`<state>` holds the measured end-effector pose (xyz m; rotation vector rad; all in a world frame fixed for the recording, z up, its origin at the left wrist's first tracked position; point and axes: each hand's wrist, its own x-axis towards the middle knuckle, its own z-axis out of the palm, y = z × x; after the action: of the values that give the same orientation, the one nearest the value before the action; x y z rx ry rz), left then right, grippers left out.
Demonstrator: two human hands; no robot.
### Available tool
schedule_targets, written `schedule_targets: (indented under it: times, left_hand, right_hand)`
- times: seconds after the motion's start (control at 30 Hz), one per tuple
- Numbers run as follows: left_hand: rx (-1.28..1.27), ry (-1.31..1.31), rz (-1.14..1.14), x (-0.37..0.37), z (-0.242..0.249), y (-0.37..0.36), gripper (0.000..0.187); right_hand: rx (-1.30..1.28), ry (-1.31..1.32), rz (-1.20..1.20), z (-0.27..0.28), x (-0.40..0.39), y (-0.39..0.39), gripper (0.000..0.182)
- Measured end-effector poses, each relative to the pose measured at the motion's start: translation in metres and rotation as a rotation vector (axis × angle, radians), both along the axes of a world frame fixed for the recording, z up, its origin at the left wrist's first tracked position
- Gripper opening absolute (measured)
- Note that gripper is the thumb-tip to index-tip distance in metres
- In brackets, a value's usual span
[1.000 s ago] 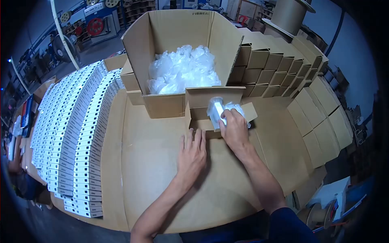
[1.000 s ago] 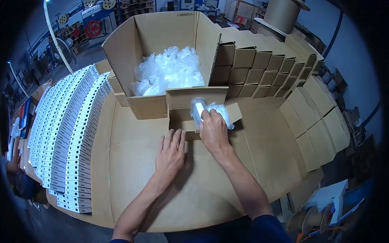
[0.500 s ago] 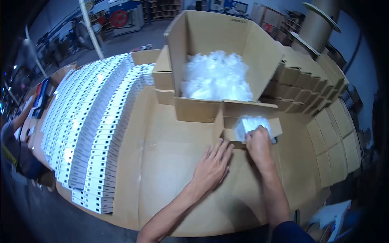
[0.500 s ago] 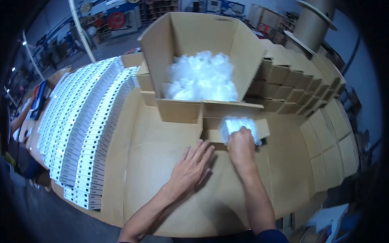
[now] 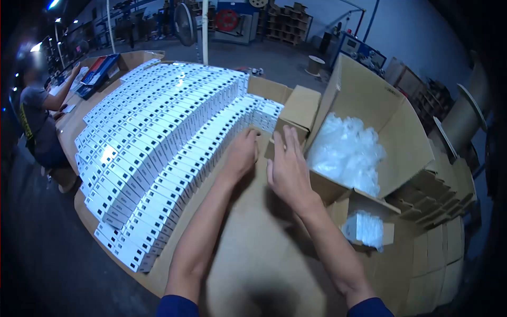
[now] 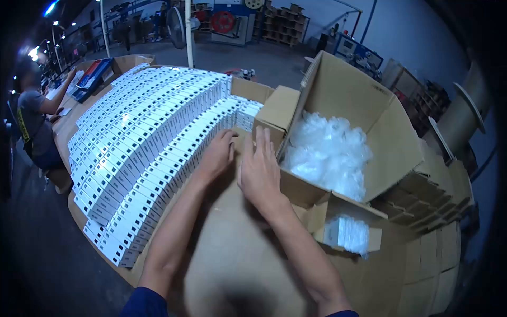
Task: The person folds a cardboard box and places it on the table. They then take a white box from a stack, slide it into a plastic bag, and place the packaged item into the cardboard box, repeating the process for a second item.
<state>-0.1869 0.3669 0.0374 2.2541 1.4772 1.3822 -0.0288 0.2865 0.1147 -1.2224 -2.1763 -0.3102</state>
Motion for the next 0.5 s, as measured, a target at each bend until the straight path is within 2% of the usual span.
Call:
schedule_targets:
  times: [0.07, 0.17, 0.23, 0.27, 0.37, 0.4, 0.5]
  left_hand:
    - [0.059, 0.041, -0.011, 0.003, -0.016, 0.049, 0.032]
    - [0.155, 0.134, -0.045, 0.008, -0.026, 0.094, 0.045]
    - [0.209, 0.165, -0.059, 0.015, -0.035, 0.118, 0.05]
    - [0.236, 0.277, -0.026, 0.017, -0.043, 0.131, 0.053]
    - [0.233, 0.47, 0.046, 0.02, -0.036, 0.133, 0.049]
    - [0.355, 0.475, 0.098, 0.02, -0.037, 0.134, 0.046]
    - [0.332, 0.432, 0.102, 0.017, -0.04, 0.129, 0.04]
  right_hand:
    - [0.075, -0.092, -0.141, 0.002, -0.011, 0.03, 0.06]
    - [-0.033, -0.18, -0.323, -0.029, -0.01, 0.057, 0.08]
    - [-0.111, -0.149, -0.328, -0.018, -0.015, 0.053, 0.071]
    - [-0.15, -0.135, -0.331, -0.013, -0.016, 0.051, 0.067]
    - [-0.121, -0.187, -0.368, -0.013, -0.018, 0.054, 0.062]
    - [-0.115, -0.183, -0.365, -0.013, -0.017, 0.057, 0.061]
    - [-0.104, -0.165, -0.357, -0.013, -0.016, 0.061, 0.057]
